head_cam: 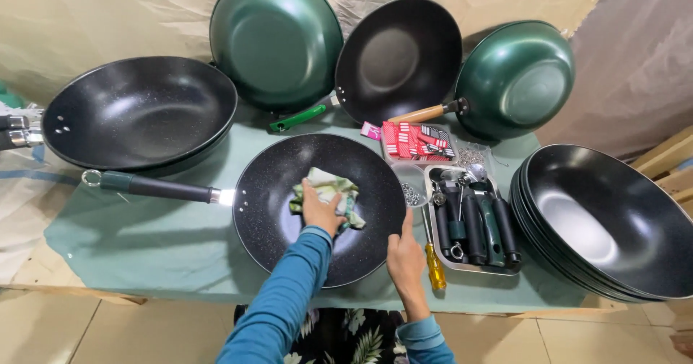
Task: Assembling a handle onto a pan using a screwdriver and then cleaning multiple pans with a cloth.
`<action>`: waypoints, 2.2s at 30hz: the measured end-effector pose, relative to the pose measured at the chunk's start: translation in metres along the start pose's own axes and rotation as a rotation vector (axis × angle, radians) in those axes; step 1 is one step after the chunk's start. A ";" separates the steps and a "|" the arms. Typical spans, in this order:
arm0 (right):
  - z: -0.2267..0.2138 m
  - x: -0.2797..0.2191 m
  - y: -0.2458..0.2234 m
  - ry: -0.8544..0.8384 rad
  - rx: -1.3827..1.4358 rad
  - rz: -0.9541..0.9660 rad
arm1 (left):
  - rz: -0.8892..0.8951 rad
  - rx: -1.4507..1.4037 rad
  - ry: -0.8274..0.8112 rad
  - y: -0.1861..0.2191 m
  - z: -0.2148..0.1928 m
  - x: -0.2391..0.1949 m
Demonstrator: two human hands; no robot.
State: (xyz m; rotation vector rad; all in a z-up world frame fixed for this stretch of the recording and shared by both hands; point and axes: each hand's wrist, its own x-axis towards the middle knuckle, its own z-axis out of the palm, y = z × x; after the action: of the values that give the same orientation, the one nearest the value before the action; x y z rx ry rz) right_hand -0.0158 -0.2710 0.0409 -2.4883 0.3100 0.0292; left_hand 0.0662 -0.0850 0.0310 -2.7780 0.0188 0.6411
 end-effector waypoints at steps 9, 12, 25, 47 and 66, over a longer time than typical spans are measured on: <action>-0.005 -0.006 -0.005 -0.015 0.014 0.017 | 0.002 0.343 -0.096 -0.083 0.021 -0.060; -0.014 -0.013 -0.016 -0.042 0.033 0.032 | 0.141 0.168 -0.137 -0.105 0.036 -0.088; -0.007 -0.012 -0.008 -0.037 0.043 0.036 | -0.011 0.260 0.082 -0.139 0.016 -0.074; 0.003 -0.011 0.001 0.087 0.108 -0.004 | 0.408 -0.501 0.064 0.058 0.030 0.036; 0.007 -0.005 0.009 0.151 0.048 -0.101 | -0.213 0.264 0.582 -0.131 0.067 0.079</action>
State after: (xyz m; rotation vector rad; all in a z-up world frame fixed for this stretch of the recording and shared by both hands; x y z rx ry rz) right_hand -0.0223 -0.2726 0.0303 -2.4597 0.2446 -0.2059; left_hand 0.1189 0.0630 -0.0245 -2.5578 -0.0659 -0.2179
